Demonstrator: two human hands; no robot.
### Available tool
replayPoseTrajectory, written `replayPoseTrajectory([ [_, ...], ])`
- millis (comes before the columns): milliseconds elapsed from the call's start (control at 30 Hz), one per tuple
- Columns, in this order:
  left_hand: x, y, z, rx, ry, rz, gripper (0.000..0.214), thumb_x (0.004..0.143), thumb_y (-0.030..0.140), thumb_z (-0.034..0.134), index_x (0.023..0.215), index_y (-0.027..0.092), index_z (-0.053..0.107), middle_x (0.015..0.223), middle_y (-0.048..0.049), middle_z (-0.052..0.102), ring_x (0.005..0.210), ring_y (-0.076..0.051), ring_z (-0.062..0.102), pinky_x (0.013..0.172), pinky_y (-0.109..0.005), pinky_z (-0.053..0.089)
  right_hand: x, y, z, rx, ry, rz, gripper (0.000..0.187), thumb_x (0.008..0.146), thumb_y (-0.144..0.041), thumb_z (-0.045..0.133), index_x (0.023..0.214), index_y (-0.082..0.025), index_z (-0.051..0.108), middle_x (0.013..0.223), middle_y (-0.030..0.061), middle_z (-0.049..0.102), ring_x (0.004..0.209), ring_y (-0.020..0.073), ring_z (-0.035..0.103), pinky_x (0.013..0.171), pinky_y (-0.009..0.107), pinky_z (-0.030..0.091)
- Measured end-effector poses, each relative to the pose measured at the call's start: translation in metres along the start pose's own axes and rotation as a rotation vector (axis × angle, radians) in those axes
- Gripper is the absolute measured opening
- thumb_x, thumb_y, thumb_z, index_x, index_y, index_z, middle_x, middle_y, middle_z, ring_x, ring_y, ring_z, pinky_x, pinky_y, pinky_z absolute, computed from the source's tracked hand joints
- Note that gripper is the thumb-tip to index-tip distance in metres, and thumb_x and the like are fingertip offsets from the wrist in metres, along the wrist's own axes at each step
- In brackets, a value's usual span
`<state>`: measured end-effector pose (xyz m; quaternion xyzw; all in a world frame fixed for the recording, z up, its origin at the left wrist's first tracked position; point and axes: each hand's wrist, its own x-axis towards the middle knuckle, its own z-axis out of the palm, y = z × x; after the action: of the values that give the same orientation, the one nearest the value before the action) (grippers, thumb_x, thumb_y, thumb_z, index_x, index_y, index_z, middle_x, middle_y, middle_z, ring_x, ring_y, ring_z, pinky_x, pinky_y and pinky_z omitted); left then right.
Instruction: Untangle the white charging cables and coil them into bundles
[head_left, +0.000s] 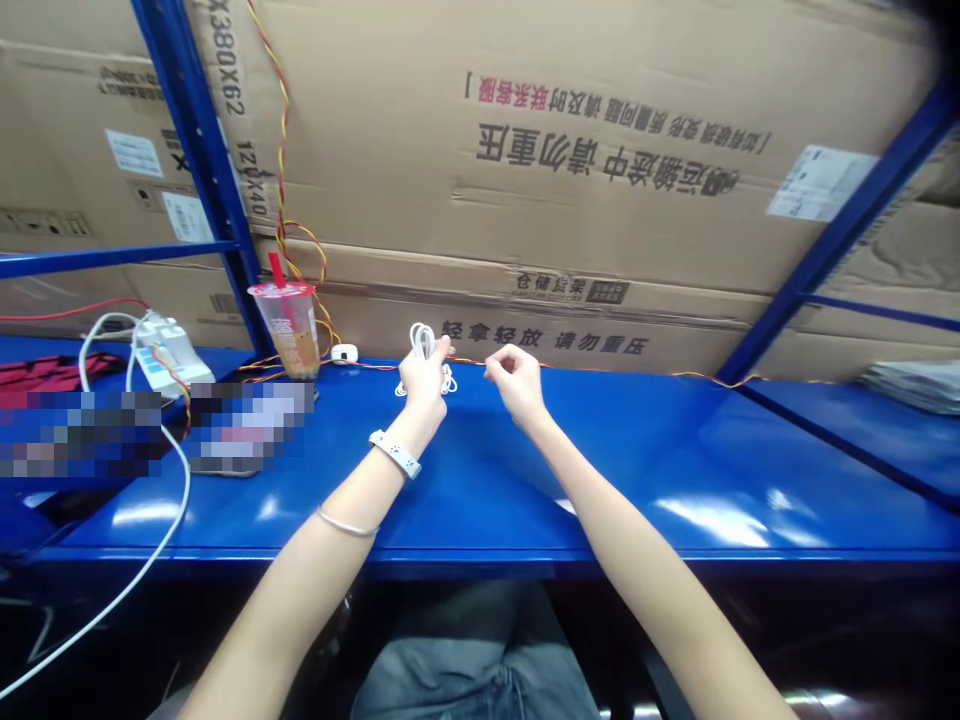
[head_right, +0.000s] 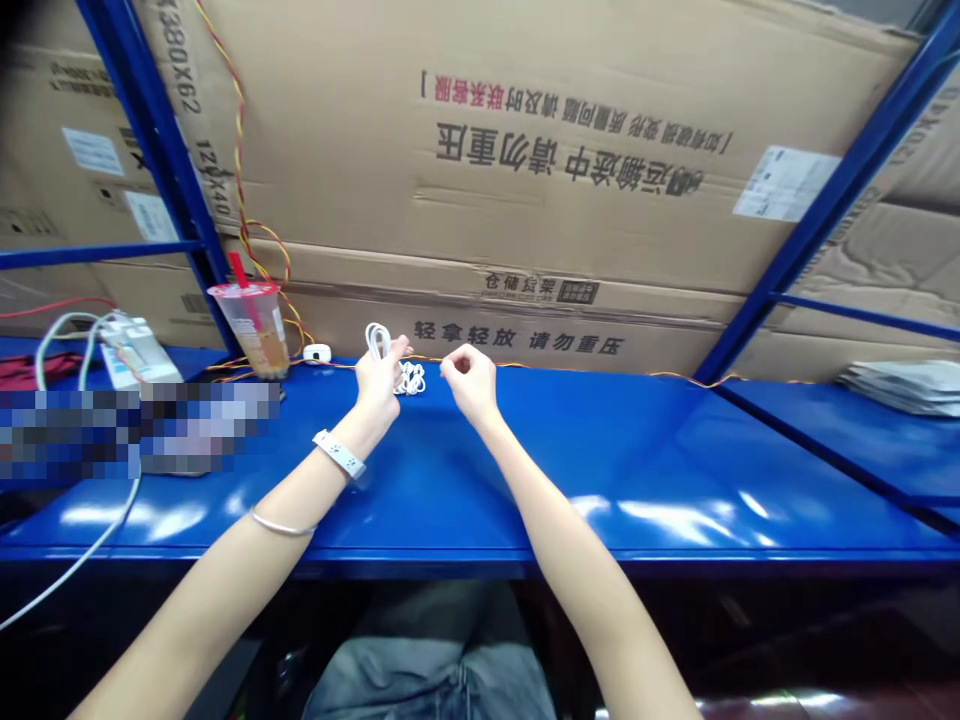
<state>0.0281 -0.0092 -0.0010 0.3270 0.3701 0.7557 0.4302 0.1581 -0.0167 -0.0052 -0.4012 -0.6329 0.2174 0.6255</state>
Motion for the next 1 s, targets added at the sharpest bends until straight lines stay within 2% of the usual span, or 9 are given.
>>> replayPoseTrajectory([
  [100, -0.002, 0.009, 0.001, -0.139, -0.022, -0.130, 0.019, 0.068, 0.025, 0.074, 0.070, 0.014, 0.058, 0.067, -0.0005, 0.065, 0.037, 0.000, 0.028, 0.038, -0.020, 0.020, -0.001, -0.005, 0.001, 0.067, -0.016, -0.006, 0.011, 0.069, -0.025, 0.059, 0.060, -0.019, 0.056, 0.058, -0.0007, 0.059, 0.056, 0.0133, 0.053, 0.057, 0.027, 0.042],
  [167, -0.002, 0.013, 0.001, -0.125, -0.040, -0.119, 0.018, 0.069, 0.023, 0.073, 0.068, 0.015, 0.058, 0.065, -0.0005, 0.065, 0.036, 0.000, 0.026, 0.037, -0.020, 0.018, 0.000, -0.008, -0.001, 0.150, -0.055, 0.022, 0.012, 0.070, -0.027, 0.062, 0.062, -0.019, 0.058, 0.057, -0.0008, 0.059, 0.056, 0.0132, 0.053, 0.060, 0.027, 0.044],
  [267, 0.002, 0.012, -0.001, 0.000, -0.034, 0.026, 0.016, 0.069, 0.025, 0.074, 0.069, 0.015, 0.062, 0.066, -0.0018, 0.066, 0.041, -0.003, 0.038, 0.040, -0.019, 0.028, 0.003, -0.010, -0.006, 0.255, -0.137, 0.067, 0.016, 0.071, -0.033, 0.067, 0.067, -0.018, 0.063, 0.061, 0.0003, 0.062, 0.059, 0.0134, 0.055, 0.064, 0.028, 0.046],
  [367, 0.009, 0.005, -0.005, 0.148, 0.023, 0.198, 0.016, 0.069, 0.029, 0.074, 0.070, 0.016, 0.065, 0.068, -0.0039, 0.068, 0.059, -0.012, 0.058, 0.056, -0.023, 0.044, 0.005, -0.010, -0.011, 0.301, -0.185, 0.108, 0.022, 0.071, -0.038, 0.071, 0.077, -0.018, 0.066, 0.070, 0.0018, 0.066, 0.064, 0.0138, 0.057, 0.067, 0.029, 0.047],
  [533, 0.009, 0.001, -0.009, 0.431, 0.021, 0.314, 0.020, 0.072, 0.036, 0.071, 0.071, 0.016, 0.067, 0.068, -0.0046, 0.068, 0.068, -0.018, 0.062, 0.065, -0.028, 0.047, 0.001, -0.011, -0.008, 0.090, -0.295, 0.016, 0.036, 0.068, -0.041, 0.076, 0.095, -0.018, 0.067, 0.087, 0.0045, 0.069, 0.081, 0.0179, 0.063, 0.075, 0.029, 0.049],
  [667, -0.003, 0.008, -0.006, 0.564, -0.059, 0.404, 0.018, 0.074, 0.034, 0.070, 0.075, 0.016, 0.069, 0.070, -0.0036, 0.068, 0.070, -0.018, 0.062, 0.067, -0.027, 0.045, -0.004, -0.013, -0.001, -0.140, -0.197, -0.095, 0.031, 0.076, -0.048, 0.068, 0.082, -0.018, 0.067, 0.079, 0.0044, 0.069, 0.074, 0.0182, 0.061, 0.071, 0.029, 0.047],
  [800, -0.013, 0.008, -0.002, 0.580, -0.151, 0.453, 0.019, 0.075, 0.034, 0.069, 0.074, 0.015, 0.069, 0.066, -0.0018, 0.066, 0.066, -0.016, 0.060, 0.063, -0.026, 0.043, -0.004, -0.006, 0.001, -0.179, -0.175, 0.028, 0.048, 0.086, -0.056, 0.049, 0.058, -0.019, 0.057, 0.053, 0.0017, 0.058, 0.054, 0.0151, 0.054, 0.060, 0.028, 0.043],
  [867, -0.015, 0.005, -0.001, 0.584, -0.181, 0.417, 0.022, 0.075, 0.037, 0.069, 0.072, 0.014, 0.068, 0.061, -0.0012, 0.062, 0.059, -0.014, 0.057, 0.059, -0.026, 0.042, -0.003, -0.002, 0.000, -0.126, -0.140, 0.068, 0.049, 0.087, -0.057, 0.047, 0.057, -0.019, 0.053, 0.049, 0.0002, 0.053, 0.050, 0.0141, 0.051, 0.057, 0.027, 0.041],
  [1000, -0.015, -0.001, -0.001, 0.545, -0.252, 0.282, 0.027, 0.076, 0.040, 0.067, 0.069, 0.013, 0.066, 0.052, -0.0009, 0.057, 0.045, -0.011, 0.049, 0.050, -0.026, 0.038, -0.002, -0.002, -0.004, -0.134, -0.042, -0.015, 0.044, 0.087, -0.054, 0.049, 0.060, -0.020, 0.053, 0.053, -0.0007, 0.052, 0.053, 0.0135, 0.050, 0.057, 0.026, 0.040],
])
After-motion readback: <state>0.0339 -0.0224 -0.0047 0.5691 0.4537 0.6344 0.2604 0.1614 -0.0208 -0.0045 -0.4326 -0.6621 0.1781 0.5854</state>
